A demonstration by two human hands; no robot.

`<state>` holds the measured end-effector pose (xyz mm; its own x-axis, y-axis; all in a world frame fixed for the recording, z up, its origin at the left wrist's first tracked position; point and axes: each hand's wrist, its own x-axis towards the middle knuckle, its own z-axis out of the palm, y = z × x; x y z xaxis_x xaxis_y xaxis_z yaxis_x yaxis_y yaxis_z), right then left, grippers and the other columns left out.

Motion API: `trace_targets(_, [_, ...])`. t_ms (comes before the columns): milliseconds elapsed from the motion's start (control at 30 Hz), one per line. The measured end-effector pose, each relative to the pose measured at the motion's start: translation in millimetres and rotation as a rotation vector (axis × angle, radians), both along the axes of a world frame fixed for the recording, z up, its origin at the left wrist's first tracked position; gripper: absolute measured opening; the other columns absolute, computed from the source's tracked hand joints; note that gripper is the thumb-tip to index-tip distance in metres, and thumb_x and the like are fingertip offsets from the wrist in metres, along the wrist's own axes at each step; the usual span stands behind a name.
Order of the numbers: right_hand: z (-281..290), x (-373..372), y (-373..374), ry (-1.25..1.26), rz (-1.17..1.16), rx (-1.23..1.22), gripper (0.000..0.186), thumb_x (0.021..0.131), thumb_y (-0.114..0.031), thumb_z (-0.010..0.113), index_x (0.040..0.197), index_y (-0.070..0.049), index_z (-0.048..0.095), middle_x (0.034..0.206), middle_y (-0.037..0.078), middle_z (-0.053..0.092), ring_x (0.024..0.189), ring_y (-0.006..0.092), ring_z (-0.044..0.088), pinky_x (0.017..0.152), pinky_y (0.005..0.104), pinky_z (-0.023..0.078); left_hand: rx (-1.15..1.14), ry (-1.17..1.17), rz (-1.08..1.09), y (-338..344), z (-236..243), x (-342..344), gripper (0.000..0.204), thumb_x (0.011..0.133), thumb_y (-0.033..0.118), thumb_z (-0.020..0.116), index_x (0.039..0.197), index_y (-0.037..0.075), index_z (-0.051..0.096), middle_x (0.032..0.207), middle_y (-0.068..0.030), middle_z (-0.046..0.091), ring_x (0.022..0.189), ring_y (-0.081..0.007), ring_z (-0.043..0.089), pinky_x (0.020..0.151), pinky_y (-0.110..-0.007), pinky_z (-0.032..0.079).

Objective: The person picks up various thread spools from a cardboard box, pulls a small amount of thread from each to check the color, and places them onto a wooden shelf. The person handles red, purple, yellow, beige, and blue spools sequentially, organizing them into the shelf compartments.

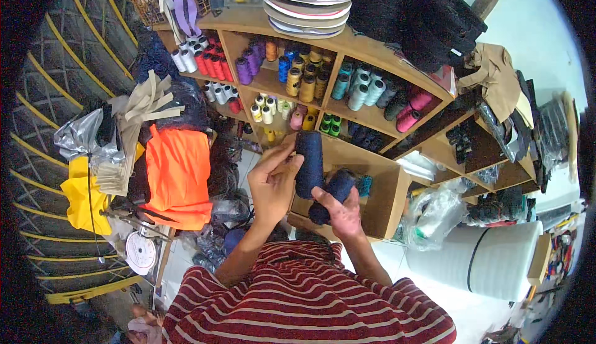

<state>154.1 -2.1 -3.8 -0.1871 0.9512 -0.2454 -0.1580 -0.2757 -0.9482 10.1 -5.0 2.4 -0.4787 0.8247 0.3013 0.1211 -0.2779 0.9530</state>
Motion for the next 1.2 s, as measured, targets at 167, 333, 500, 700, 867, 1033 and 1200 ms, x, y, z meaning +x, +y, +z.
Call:
trace_targets(167, [-5,1,2,-0.229,0.025,0.251,0.025,0.076,-0.015,0.08,0.087,-0.005,0.059,0.079,0.001,0.063,0.067,0.01,0.058,0.062,0.0291,0.048,0.09,0.054,0.061,4,-3,2,0.016,0.085,0.002,0.069,0.099,-0.004,0.067,0.096,-0.0096,0.065,0.08,-0.0106,0.06,0.069,-0.022,0.047])
trace_targets(333, [14,5,0,-0.198,0.102,0.205,0.029,0.075,-0.017,0.081,0.091,-0.005,0.059,0.08,0.002,0.064,0.069,0.0102,0.059,0.065,0.0284,0.049,0.039,0.267,0.218,9,-1,3,0.009,0.089,0.007,0.062,0.085,-0.002,0.061,0.082,-0.009,0.062,0.074,-0.0166,0.059,0.069,-0.029,0.047])
trace_targets(500, [9,9,2,-0.259,0.102,0.158,0.034,0.076,-0.022,0.081,0.095,-0.005,0.058,0.081,0.003,0.064,0.07,0.0115,0.06,0.066,0.0277,0.049,0.025,0.452,0.255,20,-23,-19,0.017,0.095,0.011,0.051,0.083,-0.001,0.054,0.07,-0.0141,0.055,0.059,-0.0287,0.053,0.056,-0.035,0.042])
trace_targets(700, [12,7,2,-0.143,-0.033,0.007,0.038,0.073,-0.025,0.082,0.096,-0.004,0.059,0.082,0.004,0.065,0.069,0.0134,0.059,0.066,0.0302,0.05,-0.129,0.396,0.128,15,-40,-37,0.014,0.095,0.012,0.052,0.088,0.0,0.056,0.069,-0.0085,0.059,0.064,-0.0156,0.058,0.064,-0.029,0.046])
trace_targets(867, [4,6,5,-0.19,-0.019,0.058,0.036,0.072,-0.026,0.082,0.092,-0.004,0.06,0.081,0.003,0.064,0.068,0.0132,0.058,0.066,0.0307,0.049,0.093,0.305,0.104,4,-2,-15,0.029,0.083,0.004,0.068,0.111,0.002,0.064,0.097,-0.011,0.068,0.094,-0.019,0.063,0.08,-0.029,0.049])
trace_targets(1033, [14,2,2,-0.291,-0.004,0.157,0.031,0.073,-0.025,0.081,0.087,-0.005,0.061,0.075,0.002,0.063,0.066,0.0124,0.057,0.064,0.0308,0.048,0.095,0.352,0.133,-2,8,5,0.014,0.077,0.001,0.072,0.091,0.002,0.07,0.096,-0.0125,0.068,0.087,-0.0239,0.066,0.077,-0.032,0.051])
trace_targets(1200, [9,3,1,-0.262,0.031,0.146,0.03,0.073,-0.022,0.082,0.087,-0.005,0.061,0.075,0.002,0.063,0.065,0.0112,0.058,0.063,0.03,0.048,0.056,0.446,0.207,4,2,5,0.007,0.084,0.004,0.064,0.089,0.001,0.059,0.081,-0.012,0.062,0.074,-0.0283,0.062,0.069,-0.036,0.048])
